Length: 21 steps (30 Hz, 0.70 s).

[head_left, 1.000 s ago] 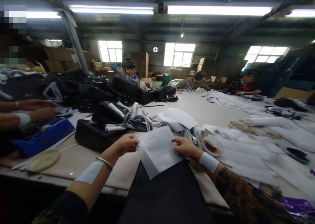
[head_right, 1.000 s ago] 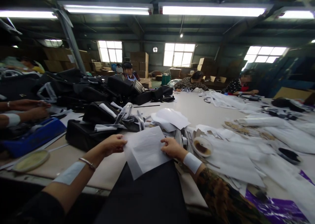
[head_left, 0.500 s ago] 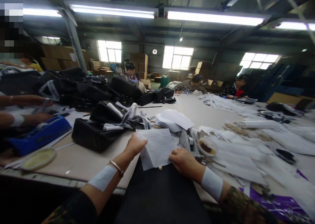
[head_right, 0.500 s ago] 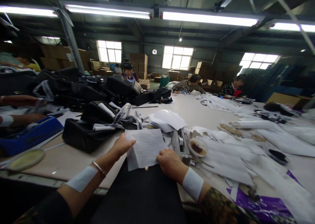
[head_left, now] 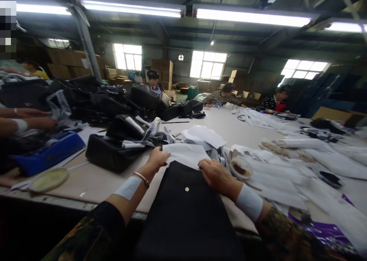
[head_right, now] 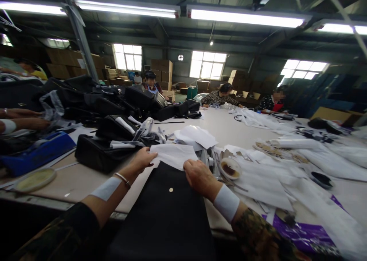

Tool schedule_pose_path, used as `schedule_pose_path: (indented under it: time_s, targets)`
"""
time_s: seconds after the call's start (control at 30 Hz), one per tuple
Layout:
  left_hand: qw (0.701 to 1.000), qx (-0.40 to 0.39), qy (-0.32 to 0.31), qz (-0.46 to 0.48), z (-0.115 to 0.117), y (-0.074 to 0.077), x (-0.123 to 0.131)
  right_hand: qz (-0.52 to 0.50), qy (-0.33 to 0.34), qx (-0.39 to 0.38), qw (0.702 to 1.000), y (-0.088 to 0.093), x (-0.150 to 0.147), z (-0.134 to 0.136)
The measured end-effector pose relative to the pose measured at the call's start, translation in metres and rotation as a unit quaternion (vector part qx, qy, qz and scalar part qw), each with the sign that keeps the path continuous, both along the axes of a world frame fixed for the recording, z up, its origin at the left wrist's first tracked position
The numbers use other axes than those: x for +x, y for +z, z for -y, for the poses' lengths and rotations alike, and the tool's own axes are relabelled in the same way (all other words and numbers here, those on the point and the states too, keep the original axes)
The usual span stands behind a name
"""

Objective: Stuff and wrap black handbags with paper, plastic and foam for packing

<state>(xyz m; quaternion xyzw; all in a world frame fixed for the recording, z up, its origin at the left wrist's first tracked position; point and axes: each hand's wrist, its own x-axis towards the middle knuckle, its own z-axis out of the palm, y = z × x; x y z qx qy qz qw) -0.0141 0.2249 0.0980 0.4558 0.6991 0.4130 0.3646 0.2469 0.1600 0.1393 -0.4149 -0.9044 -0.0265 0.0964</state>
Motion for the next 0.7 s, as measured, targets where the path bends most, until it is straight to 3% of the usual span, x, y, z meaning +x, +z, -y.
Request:
schedule_pose_path:
  time_s: [0.13,0.37,0.57,0.7]
  targets:
    - [0.999,-0.022,-0.041,-0.009,0.001,-0.002,-0.002,-0.019,0.060,-0.025,0.998,0.012,-0.005,0.018]
    - [0.987,0.001,-0.091,-0.134,0.017,-0.024,-0.014,-0.053,0.108,-0.144,0.982,-0.014,-0.009,0.041]
    - [0.969,0.004,-0.110,-0.219,0.025,-0.031,-0.020,-0.075,0.119,-0.203,0.969,-0.016,-0.008,0.035]
    - [0.963,-0.003,-0.114,-0.244,0.024,-0.031,-0.021,-0.149,0.109,-0.280,0.942,-0.019,-0.005,0.014]
